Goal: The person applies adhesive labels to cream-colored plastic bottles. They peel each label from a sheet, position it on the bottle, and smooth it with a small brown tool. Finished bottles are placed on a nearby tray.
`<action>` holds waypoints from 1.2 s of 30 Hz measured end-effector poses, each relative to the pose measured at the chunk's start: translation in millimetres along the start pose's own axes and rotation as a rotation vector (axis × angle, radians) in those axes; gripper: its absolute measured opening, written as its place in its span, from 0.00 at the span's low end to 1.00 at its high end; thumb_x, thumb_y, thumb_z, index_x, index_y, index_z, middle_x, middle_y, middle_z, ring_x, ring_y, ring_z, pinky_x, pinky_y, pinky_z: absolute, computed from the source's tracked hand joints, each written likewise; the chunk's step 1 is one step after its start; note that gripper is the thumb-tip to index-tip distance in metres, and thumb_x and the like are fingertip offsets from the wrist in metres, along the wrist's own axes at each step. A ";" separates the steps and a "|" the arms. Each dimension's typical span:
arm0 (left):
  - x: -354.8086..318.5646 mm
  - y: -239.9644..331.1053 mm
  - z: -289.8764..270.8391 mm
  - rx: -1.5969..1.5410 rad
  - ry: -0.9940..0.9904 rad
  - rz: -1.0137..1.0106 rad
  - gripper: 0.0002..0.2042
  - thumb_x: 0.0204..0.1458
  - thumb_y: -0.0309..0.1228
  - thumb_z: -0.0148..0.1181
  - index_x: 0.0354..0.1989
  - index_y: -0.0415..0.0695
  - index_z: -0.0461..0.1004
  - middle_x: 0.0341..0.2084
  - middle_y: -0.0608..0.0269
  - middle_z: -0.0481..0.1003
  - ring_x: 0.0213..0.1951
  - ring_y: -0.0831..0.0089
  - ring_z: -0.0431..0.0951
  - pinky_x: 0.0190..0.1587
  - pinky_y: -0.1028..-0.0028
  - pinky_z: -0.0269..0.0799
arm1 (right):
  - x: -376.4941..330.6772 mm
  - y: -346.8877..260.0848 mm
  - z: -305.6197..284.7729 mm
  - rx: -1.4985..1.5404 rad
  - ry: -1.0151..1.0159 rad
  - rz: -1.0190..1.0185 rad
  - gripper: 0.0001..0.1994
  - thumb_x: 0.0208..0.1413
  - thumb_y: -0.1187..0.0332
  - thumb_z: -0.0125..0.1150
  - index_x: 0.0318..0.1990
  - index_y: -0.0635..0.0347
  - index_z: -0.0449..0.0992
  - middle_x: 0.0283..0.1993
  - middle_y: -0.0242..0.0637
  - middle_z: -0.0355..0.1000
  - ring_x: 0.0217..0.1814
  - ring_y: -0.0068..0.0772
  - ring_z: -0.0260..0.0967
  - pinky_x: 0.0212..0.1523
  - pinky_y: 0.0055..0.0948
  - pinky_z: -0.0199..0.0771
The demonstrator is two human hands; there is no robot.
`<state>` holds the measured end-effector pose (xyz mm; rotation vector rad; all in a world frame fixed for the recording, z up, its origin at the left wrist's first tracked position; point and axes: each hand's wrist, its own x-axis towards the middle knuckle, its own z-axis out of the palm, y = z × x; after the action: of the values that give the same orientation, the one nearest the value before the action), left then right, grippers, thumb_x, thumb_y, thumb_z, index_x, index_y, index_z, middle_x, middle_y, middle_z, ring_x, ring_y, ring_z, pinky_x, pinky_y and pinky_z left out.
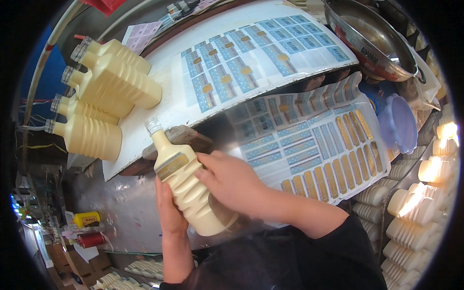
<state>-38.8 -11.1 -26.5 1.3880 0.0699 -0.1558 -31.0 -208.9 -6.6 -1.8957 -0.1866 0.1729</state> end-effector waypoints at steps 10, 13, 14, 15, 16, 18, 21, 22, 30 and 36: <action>4.4 -17.2 -10.9 -0.207 -0.069 -0.041 0.29 0.70 0.46 0.41 0.71 0.38 0.57 0.65 0.48 0.68 0.63 0.56 0.72 0.66 0.58 0.68 | -7.8 -10.9 0.6 -0.065 0.050 -0.031 0.24 0.67 0.59 0.52 0.63 0.68 0.70 0.47 0.52 0.73 0.45 0.56 0.74 0.47 0.47 0.74; 3.9 -12.7 -6.5 -0.164 -0.100 0.000 0.29 0.70 0.46 0.42 0.71 0.38 0.57 0.64 0.49 0.69 0.63 0.57 0.72 0.66 0.58 0.68 | -5.6 -11.7 -2.6 -0.014 0.045 0.025 0.24 0.65 0.60 0.56 0.63 0.67 0.70 0.47 0.51 0.73 0.45 0.53 0.75 0.46 0.45 0.74; 3.5 -9.5 -4.0 -0.143 -0.115 0.020 0.29 0.70 0.46 0.42 0.71 0.38 0.58 0.64 0.49 0.69 0.63 0.58 0.72 0.66 0.58 0.68 | -3.9 -16.7 -7.4 0.021 0.048 0.066 0.25 0.64 0.60 0.57 0.63 0.66 0.70 0.45 0.50 0.74 0.44 0.52 0.75 0.46 0.45 0.74; 2.1 -7.2 -1.7 -0.115 -0.079 0.017 0.28 0.69 0.45 0.44 0.71 0.38 0.58 0.63 0.50 0.69 0.63 0.59 0.73 0.66 0.59 0.68 | -1.6 -20.4 -10.7 0.052 0.045 0.100 0.25 0.63 0.60 0.58 0.63 0.66 0.70 0.44 0.49 0.74 0.44 0.50 0.75 0.46 0.44 0.74; 0.3 -5.2 0.8 -0.088 -0.041 0.013 0.28 0.69 0.44 0.46 0.71 0.38 0.58 0.63 0.50 0.69 0.62 0.60 0.73 0.65 0.60 0.68 | 0.0 -19.6 -11.3 0.079 0.044 0.088 0.25 0.62 0.62 0.60 0.64 0.65 0.70 0.42 0.44 0.73 0.41 0.42 0.73 0.43 0.38 0.73; -2.4 -0.5 4.5 -0.029 0.011 0.022 0.28 0.69 0.42 0.50 0.71 0.38 0.58 0.62 0.52 0.70 0.61 0.62 0.73 0.64 0.62 0.69 | 3.6 -16.7 -11.5 0.130 0.030 0.061 0.27 0.61 0.66 0.63 0.66 0.65 0.69 0.37 0.35 0.71 0.36 0.25 0.69 0.39 0.27 0.71; -2.5 -0.1 -0.1 0.083 0.050 0.093 0.30 0.65 0.38 0.61 0.70 0.36 0.58 0.59 0.55 0.73 0.56 0.67 0.76 0.61 0.69 0.71 | 18.2 -3.2 -8.5 0.223 -0.016 0.085 0.25 0.65 0.64 0.61 0.66 0.65 0.69 0.38 0.30 0.70 0.37 0.19 0.67 0.41 0.23 0.70; -3.3 7.4 2.6 0.200 0.086 0.086 0.31 0.61 0.35 0.62 0.70 0.37 0.59 0.58 0.53 0.74 0.56 0.66 0.77 0.59 0.68 0.72 | 20.7 -0.9 -9.2 0.247 -0.025 0.085 0.25 0.65 0.64 0.60 0.66 0.65 0.69 0.38 0.29 0.70 0.38 0.19 0.67 0.41 0.22 0.70; -8.4 32.7 3.6 0.548 0.187 0.054 0.38 0.50 0.42 0.73 0.67 0.40 0.64 0.53 0.44 0.77 0.54 0.52 0.79 0.56 0.60 0.74 | 30.5 -26.3 -5.0 -0.092 0.007 0.073 0.24 0.61 0.60 0.68 0.61 0.61 0.74 0.32 0.26 0.68 0.32 0.14 0.63 0.34 0.19 0.66; 10.6 23.9 -11.1 0.486 0.200 0.179 0.29 0.57 0.43 0.64 0.63 0.41 0.67 0.54 0.43 0.74 0.55 0.50 0.76 0.57 0.57 0.71 | 35.7 -22.7 1.2 -0.068 0.038 0.131 0.23 0.58 0.61 0.69 0.58 0.61 0.76 0.31 0.24 0.67 0.32 0.13 0.62 0.33 0.18 0.65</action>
<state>-24.2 3.2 -6.7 1.8838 0.0767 0.1256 2.6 -192.9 13.5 -1.9781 -0.0427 0.2212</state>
